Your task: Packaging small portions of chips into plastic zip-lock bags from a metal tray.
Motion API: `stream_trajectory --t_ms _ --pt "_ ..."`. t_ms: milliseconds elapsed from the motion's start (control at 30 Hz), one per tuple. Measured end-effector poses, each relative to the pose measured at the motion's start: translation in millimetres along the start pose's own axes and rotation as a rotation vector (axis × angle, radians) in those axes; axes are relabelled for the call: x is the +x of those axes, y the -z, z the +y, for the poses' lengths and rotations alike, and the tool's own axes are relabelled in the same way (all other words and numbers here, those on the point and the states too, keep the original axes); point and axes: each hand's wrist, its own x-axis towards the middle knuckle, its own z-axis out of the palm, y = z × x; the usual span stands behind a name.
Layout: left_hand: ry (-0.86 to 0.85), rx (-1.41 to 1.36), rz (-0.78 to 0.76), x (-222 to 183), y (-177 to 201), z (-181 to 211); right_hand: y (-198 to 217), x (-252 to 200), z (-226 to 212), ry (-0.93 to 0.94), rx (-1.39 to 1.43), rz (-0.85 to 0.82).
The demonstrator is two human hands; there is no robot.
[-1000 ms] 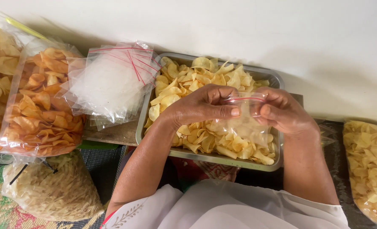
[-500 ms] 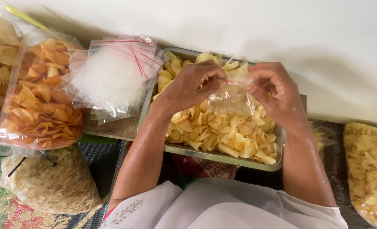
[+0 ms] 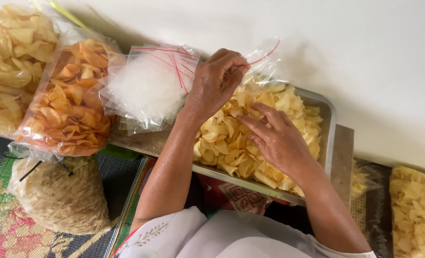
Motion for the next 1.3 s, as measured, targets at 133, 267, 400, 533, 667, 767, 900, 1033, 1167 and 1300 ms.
stream_trajectory --t_ms 133,267,400,533,667,767,900,1033,1167,1300 --pt "0.043 -0.085 -0.044 -2.4 -2.5 6.6 -1.2 -0.5 3.3 -0.102 0.050 -0.021" --pt "0.008 -0.067 -0.095 -1.9 0.3 21.9 -0.3 -13.8 20.5 -0.161 0.179 0.049" --pt "-0.036 -0.002 -0.143 -0.4 -1.8 24.2 10.5 -26.7 59.0 -0.233 0.310 0.166" --pt "-0.077 0.125 -0.211 -4.1 0.3 43.5 25.7 -35.7 81.0 -0.191 0.272 0.541" --pt "-0.091 0.166 -0.278 -3.5 -12.2 56.0 47.5 -39.4 63.5 -0.183 0.214 0.709" --pt "-0.166 0.141 -0.313 -10.0 -23.6 55.2 42.0 -35.7 60.9 -0.091 0.121 0.773" --pt "-0.196 0.261 -0.344 -12.1 -28.6 57.8 35.5 -30.4 55.0 -0.084 -0.003 0.639" --pt "-0.190 0.246 -0.329 -13.2 -28.8 56.2 38.9 -28.8 45.7 -0.129 -0.202 0.520" --pt "-0.176 0.223 -0.347 -12.2 -26.4 59.3 38.8 -24.5 41.7 -0.129 -0.232 0.473" --pt "-0.180 0.137 -0.348 -12.5 -29.1 60.1 46.1 -21.5 30.4 -0.158 -0.363 0.366"
